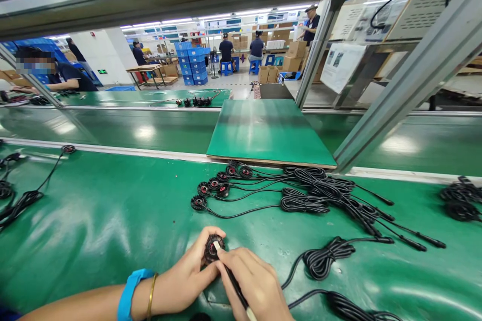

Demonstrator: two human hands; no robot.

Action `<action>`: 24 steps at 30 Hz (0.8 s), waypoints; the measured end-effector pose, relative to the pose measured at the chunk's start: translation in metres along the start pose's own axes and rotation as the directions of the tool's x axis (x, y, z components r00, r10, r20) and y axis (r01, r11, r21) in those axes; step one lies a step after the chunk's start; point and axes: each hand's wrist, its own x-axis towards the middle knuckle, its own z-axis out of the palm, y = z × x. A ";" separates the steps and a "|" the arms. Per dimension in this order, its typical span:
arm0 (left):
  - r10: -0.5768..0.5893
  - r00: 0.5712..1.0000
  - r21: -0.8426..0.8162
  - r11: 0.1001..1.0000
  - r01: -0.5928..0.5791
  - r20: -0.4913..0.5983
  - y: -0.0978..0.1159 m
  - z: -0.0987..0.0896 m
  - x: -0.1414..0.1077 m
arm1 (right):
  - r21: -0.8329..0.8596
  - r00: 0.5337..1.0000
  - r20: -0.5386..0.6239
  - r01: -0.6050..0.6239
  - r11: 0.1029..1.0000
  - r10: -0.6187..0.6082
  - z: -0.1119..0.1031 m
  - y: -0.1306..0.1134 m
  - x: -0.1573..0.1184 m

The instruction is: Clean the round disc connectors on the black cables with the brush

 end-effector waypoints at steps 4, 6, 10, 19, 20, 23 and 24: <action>0.013 0.999 0.044 0.999 -0.014 0.029 -0.001 0.001 0.000 | -0.031 0.998 0.045 0.038 0.999 -0.037 -0.004 0.000 0.002; 0.020 1.000 0.087 0.996 -0.021 0.017 -0.002 0.001 -0.001 | -0.043 0.998 0.055 0.011 0.999 -0.008 -0.006 -0.002 0.004; 0.035 0.999 0.172 0.985 -0.036 0.012 -0.003 0.002 -0.001 | 0.037 0.989 0.129 -0.079 0.996 0.074 -0.013 -0.004 0.014; -0.008 1.000 0.115 0.993 0.006 0.015 0.002 0.004 0.002 | 0.075 0.959 0.160 -0.247 0.966 0.232 -0.016 -0.003 0.017; -0.021 1.000 0.088 0.996 0.020 0.012 0.003 0.004 0.002 | 0.084 0.956 0.118 -0.280 0.956 0.270 -0.018 -0.003 0.016; -0.041 0.999 0.047 0.998 0.040 0.012 0.003 0.001 0.002 | 0.100 0.935 -0.005 -0.353 0.930 0.356 -0.023 -0.001 0.015; -0.042 0.999 0.048 0.998 0.041 0.009 0.002 0.001 0.002 | 0.106 0.935 -0.026 -0.349 0.931 0.354 -0.023 -0.001 0.015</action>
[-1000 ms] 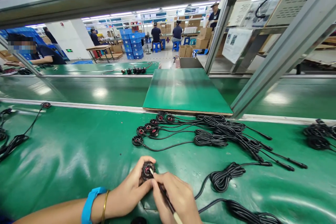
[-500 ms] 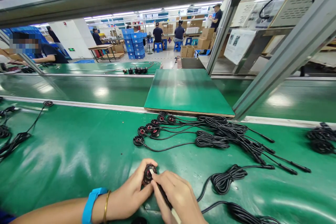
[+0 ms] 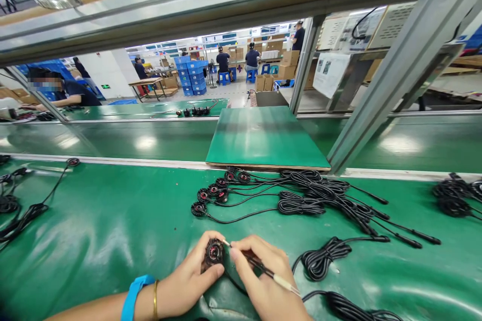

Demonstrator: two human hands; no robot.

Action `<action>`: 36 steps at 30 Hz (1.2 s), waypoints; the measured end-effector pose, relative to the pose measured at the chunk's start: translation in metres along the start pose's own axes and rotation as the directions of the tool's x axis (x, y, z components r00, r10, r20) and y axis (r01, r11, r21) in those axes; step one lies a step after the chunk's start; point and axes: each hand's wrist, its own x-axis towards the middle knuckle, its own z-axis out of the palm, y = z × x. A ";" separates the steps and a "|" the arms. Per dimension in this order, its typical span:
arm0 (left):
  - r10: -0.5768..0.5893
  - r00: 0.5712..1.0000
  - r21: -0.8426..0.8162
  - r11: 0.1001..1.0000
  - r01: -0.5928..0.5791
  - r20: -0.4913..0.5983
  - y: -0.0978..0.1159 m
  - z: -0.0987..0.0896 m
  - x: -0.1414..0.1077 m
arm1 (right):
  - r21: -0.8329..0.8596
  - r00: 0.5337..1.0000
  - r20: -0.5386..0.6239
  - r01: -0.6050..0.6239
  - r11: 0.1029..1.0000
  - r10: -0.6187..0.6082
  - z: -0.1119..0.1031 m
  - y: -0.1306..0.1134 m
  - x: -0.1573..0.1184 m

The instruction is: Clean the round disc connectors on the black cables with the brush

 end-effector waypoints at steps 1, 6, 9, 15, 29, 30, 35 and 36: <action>0.002 1.000 0.008 1.000 -0.002 -0.003 -0.001 0.000 0.000 | 0.008 1.000 -0.001 0.016 1.000 -0.016 0.001 0.001 0.000; 0.033 0.999 0.087 0.996 -0.033 0.005 -0.004 0.000 -0.001 | 0.020 0.988 0.060 0.138 0.990 -0.139 0.010 0.001 0.002; 0.033 0.999 0.135 0.990 -0.034 0.009 0.000 0.000 -0.002 | -0.001 0.986 0.066 0.152 0.988 -0.151 0.012 0.001 0.002; 0.051 0.999 0.208 0.977 -0.053 0.016 0.002 0.002 -0.004 | -0.047 0.985 0.142 0.104 0.993 -0.096 0.010 0.000 0.003; -0.002 0.999 0.047 0.999 0.005 -0.053 -0.010 0.003 0.000 | -0.054 0.997 0.034 -0.071 0.996 0.073 0.009 -0.003 -0.001; -0.007 0.998 0.055 0.998 0.011 -0.063 -0.011 0.003 0.000 | -0.057 0.998 0.022 -0.064 0.996 0.065 0.009 -0.003 -0.001; 0.007 0.999 0.023 1.000 -0.006 -0.045 -0.011 0.005 0.000 | -0.029 0.996 0.064 0.057 0.998 -0.055 0.020 0.004 -0.005; 0.014 0.999 0.026 1.000 -0.013 -0.040 -0.010 0.005 0.000 | -0.017 0.997 0.041 0.073 0.997 -0.072 0.024 0.006 -0.007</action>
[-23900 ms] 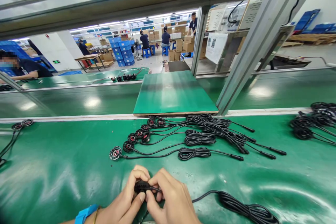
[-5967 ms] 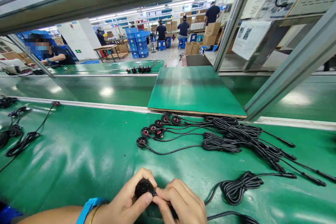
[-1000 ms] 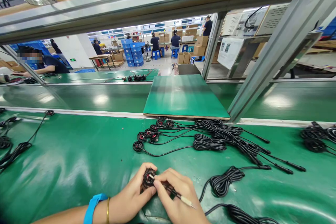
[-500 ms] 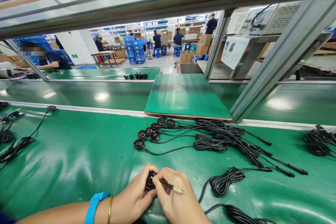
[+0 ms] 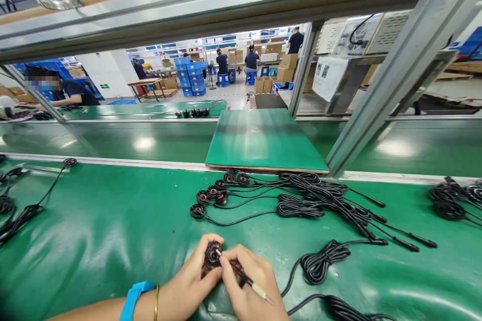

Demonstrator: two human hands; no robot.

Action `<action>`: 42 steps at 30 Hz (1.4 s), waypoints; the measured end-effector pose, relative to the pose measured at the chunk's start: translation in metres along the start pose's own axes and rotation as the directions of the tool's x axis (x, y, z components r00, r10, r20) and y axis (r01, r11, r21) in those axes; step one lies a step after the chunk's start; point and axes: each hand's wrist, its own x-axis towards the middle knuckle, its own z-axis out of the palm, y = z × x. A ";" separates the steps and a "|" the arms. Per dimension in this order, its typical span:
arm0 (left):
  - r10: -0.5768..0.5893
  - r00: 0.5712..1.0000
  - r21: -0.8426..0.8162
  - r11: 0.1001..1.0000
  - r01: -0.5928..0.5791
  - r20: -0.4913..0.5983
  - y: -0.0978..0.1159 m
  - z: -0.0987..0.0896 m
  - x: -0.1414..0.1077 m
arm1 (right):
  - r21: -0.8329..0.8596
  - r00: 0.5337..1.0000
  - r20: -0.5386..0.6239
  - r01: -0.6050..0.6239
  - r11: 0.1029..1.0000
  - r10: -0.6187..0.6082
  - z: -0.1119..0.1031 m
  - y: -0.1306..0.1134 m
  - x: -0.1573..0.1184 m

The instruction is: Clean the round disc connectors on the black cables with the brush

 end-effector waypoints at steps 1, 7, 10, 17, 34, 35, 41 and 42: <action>0.009 1.000 0.010 1.000 -0.009 -0.001 0.002 0.000 -0.001 | 0.010 1.000 -0.030 0.007 1.000 -0.007 0.003 0.001 -0.001; 0.085 0.995 0.116 0.989 -0.090 0.043 0.009 -0.002 -0.003 | 0.030 0.984 0.066 -0.168 0.985 0.166 0.001 0.000 0.005; 0.078 0.994 0.153 0.984 -0.090 0.082 0.010 -0.004 -0.002 | -0.050 0.971 0.216 -0.095 0.994 0.103 -0.012 -0.003 0.012; 0.104 0.992 0.153 0.982 -0.114 0.071 0.010 -0.001 0.000 | -0.136 0.916 0.400 0.097 0.986 -0.035 -0.027 -0.021 0.031; 0.101 0.989 0.006 0.995 -0.102 0.104 0.010 -0.006 -0.001 | 0.019 0.963 0.259 -0.076 0.997 0.069 -0.024 -0.010 0.020; 0.118 0.988 0.039 0.992 -0.122 0.096 0.008 -0.006 -0.002 | 0.018 0.967 0.247 -0.071 0.997 0.064 -0.026 -0.009 0.021; 0.294 0.946 0.317 0.892 -0.322 0.132 -0.008 -0.008 -0.006 | -0.363 0.992 0.108 -0.017 0.932 0.061 -0.035 0.010 0.023; 0.329 0.932 0.356 0.862 -0.362 0.151 -0.010 -0.008 -0.007 | -0.482 0.991 0.131 0.035 0.875 0.032 -0.031 0.014 0.021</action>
